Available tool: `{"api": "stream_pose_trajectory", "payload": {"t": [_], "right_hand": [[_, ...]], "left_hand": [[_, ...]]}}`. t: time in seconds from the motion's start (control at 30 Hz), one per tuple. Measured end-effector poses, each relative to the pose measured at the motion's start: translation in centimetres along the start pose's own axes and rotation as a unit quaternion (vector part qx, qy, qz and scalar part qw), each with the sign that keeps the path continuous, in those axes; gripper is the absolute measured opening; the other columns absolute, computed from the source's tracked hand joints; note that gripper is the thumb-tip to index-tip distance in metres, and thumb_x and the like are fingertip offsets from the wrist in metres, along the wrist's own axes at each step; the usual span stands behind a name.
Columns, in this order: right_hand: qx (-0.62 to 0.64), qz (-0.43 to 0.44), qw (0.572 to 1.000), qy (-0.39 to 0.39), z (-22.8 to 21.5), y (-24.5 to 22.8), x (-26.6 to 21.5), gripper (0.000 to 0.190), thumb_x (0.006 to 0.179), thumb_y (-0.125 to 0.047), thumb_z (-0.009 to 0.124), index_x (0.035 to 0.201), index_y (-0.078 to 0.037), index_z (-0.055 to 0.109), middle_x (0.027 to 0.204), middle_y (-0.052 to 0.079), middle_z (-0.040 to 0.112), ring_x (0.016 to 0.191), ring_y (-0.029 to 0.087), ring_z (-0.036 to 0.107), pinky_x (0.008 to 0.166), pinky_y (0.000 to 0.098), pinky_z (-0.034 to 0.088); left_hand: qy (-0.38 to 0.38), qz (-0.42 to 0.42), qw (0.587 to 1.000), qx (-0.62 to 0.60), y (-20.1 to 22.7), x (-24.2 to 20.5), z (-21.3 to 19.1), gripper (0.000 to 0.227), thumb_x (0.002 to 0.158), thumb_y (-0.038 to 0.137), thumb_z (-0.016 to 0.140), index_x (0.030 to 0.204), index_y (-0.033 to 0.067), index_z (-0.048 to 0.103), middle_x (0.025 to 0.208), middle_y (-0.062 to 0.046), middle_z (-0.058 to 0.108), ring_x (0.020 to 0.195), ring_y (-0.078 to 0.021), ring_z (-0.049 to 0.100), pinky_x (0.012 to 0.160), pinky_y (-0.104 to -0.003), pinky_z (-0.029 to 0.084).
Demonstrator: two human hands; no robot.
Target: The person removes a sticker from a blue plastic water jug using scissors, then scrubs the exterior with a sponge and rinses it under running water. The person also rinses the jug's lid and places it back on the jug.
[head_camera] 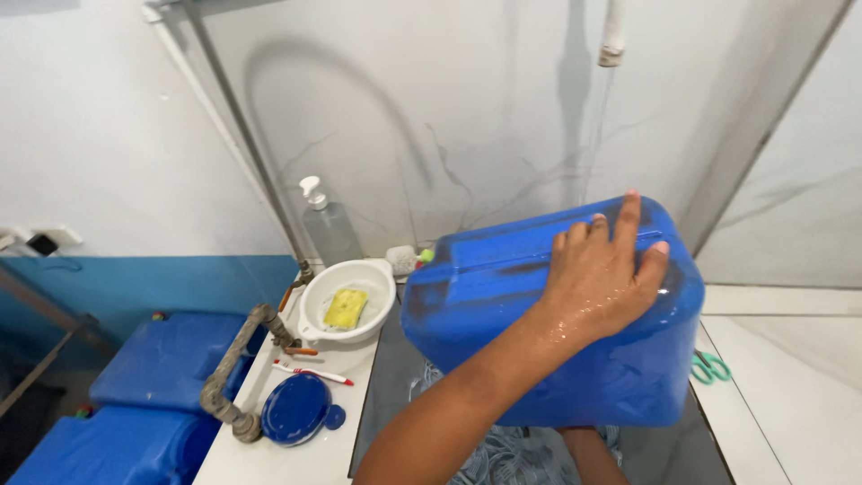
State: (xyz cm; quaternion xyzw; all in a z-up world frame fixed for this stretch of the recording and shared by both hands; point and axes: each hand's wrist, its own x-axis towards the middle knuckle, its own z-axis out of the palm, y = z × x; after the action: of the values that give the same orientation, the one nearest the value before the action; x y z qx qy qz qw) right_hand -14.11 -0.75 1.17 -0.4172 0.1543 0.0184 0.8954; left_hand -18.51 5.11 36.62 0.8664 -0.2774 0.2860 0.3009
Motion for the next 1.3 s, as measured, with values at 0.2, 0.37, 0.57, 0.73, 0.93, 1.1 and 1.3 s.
{"api": "stream_pose_trajectory", "payload": {"t": [0.2,0.37,0.57,0.73,0.93,1.1,1.3], "right_hand": [[-0.032,-0.086,0.996,-0.009,-5.1,-10.9,2.3,0.051,0.091,-0.021,0.062,0.139,-0.007,0.063,0.119,0.024,0.071,0.098,0.04,0.072,0.087,0.05,0.056],[-0.286,-0.19,0.937,0.065,-7.8,-16.9,1.5,0.055,0.092,-0.017,0.06,0.146,-0.009,0.062,0.121,0.022,0.07,0.098,0.039,0.072,0.087,0.0498,0.056],[-0.712,-0.426,0.549,0.098,2.2,-12.2,3.3,0.054,0.081,-0.025,0.073,0.132,-0.009,0.068,0.104,0.016,0.072,0.093,0.036,0.071,0.083,0.0471,0.055],[-0.775,-0.435,0.455,-0.058,4.8,-7.1,3.6,0.061,0.078,-0.019,0.073,0.137,-0.005,0.062,0.093,0.012,0.07,0.092,0.03,0.07,0.079,0.0452,0.053],[-0.717,-0.337,0.513,-0.33,2.1,-10.7,12.4,0.089,0.061,-0.021,0.089,0.137,0.007,0.055,0.119,0.026,0.066,0.106,0.04,0.066,0.089,0.0472,0.052],[-0.531,0.043,0.833,-0.152,3.1,-16.6,18.4,0.027,0.098,-0.011,0.057,0.104,0.011,0.071,0.096,0.022,0.074,0.087,0.03,0.072,0.08,0.0401,0.063],[-0.457,0.113,0.872,-0.136,5.8,-18.7,16.7,0.022,0.096,-0.005,0.053,0.096,0.011,0.067,0.091,0.022,0.072,0.078,0.027,0.075,0.075,0.0353,0.063]], "left_hand": [[-0.069,-0.211,0.967,-0.126,-9.5,-4.5,-6.3,0.077,0.101,0.053,0.031,0.159,0.0029,0.032,0.128,-0.032,0.065,0.125,-0.047,0.058,0.109,-0.051,0.042],[-0.156,-0.415,0.896,-0.008,-22.8,-13.8,-6.6,0.092,0.102,0.069,0.02,0.154,-0.0061,0.029,0.155,-0.032,0.037,0.147,-0.0431,0.035,0.121,-0.045,0.027],[-0.032,-0.253,0.965,-0.052,-22.1,-14.5,5.3,0.074,0.098,0.053,0.058,0.14,-0.008,0.052,0.14,-0.032,0.055,0.133,-0.0464,0.05,0.112,-0.049,0.038],[-0.198,-0.167,0.965,0.036,-17.9,-14.9,13.5,0.037,0.078,0.016,0.07,0.108,-0.0036,0.061,0.104,-0.03,0.069,0.095,-0.0465,0.069,0.082,-0.056,0.055],[-0.156,-0.186,0.97,0.001,-21.0,-15.8,18.6,0.032,0.092,0.02,0.067,0.11,-0.0052,0.058,0.1,-0.029,0.068,0.087,-0.0478,0.07,0.074,-0.055,0.058],[-0.159,-0.073,0.98,0.096,-23.8,-12.1,22.4,0.032,0.086,0.03,0.068,0.1,0.0014,0.066,0.095,-0.02,0.072,0.093,-0.0381,0.07,0.081,-0.053,0.054],[0.08,-0.006,0.965,0.248,-23.9,-10.3,30.3,0.021,0.087,0.019,0.056,0.097,0.0083,0.07,0.1,-0.01,0.074,0.1,-0.0285,0.069,0.098,-0.049,0.052]]}}
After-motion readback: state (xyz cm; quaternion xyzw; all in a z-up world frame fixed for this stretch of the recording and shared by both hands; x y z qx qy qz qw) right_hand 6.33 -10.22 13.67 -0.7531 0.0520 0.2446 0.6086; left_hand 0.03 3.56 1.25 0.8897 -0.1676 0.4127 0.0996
